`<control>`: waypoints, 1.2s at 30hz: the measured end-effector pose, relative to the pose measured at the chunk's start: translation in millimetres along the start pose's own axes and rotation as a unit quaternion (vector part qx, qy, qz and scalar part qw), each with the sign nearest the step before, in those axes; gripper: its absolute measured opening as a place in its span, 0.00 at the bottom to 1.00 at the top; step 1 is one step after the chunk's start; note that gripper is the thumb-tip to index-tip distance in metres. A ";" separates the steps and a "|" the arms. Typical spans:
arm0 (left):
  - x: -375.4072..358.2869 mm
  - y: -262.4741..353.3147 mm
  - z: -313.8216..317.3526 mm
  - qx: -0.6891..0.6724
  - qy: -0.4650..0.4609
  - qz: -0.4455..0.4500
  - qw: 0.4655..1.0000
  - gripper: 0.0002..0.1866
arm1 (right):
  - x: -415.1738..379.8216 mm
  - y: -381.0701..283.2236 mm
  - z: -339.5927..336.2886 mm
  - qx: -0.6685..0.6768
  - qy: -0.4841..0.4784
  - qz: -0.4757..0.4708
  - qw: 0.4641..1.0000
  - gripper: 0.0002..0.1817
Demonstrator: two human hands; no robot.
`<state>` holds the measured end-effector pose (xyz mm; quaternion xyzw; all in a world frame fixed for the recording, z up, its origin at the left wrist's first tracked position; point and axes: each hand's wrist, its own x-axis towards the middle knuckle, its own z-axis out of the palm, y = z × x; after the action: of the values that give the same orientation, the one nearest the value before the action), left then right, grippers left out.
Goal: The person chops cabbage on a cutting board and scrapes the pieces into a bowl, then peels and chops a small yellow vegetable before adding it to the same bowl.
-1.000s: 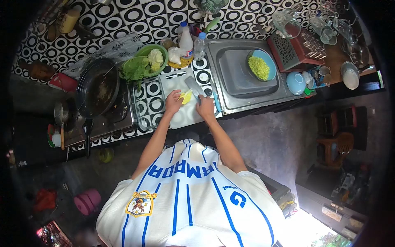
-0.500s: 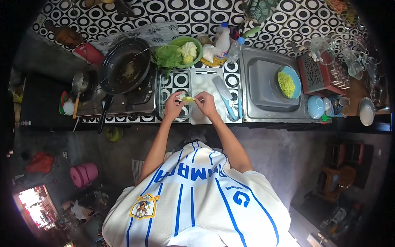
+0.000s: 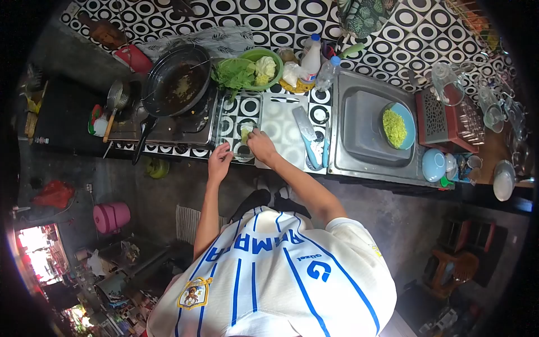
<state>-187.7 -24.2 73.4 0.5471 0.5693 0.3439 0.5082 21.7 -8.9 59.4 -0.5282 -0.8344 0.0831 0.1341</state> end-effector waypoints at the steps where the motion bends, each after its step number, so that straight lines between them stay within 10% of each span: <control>1: -1.6 -2.4 -3.0 0.003 0.012 0.006 1.000 0.20 | 3.8 2.7 3.6 -0.007 -0.004 -0.014 1.000 0.07; 36: 38.6 -25.0 -35.8 0.040 -0.174 0.103 0.979 0.23 | 12.8 -56.7 35.4 0.070 0.123 0.172 0.975 0.10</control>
<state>-224.3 15.1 50.8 0.6745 0.4263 0.2711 0.5384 -43.2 -21.4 43.4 -0.6595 -0.7000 0.0975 0.2563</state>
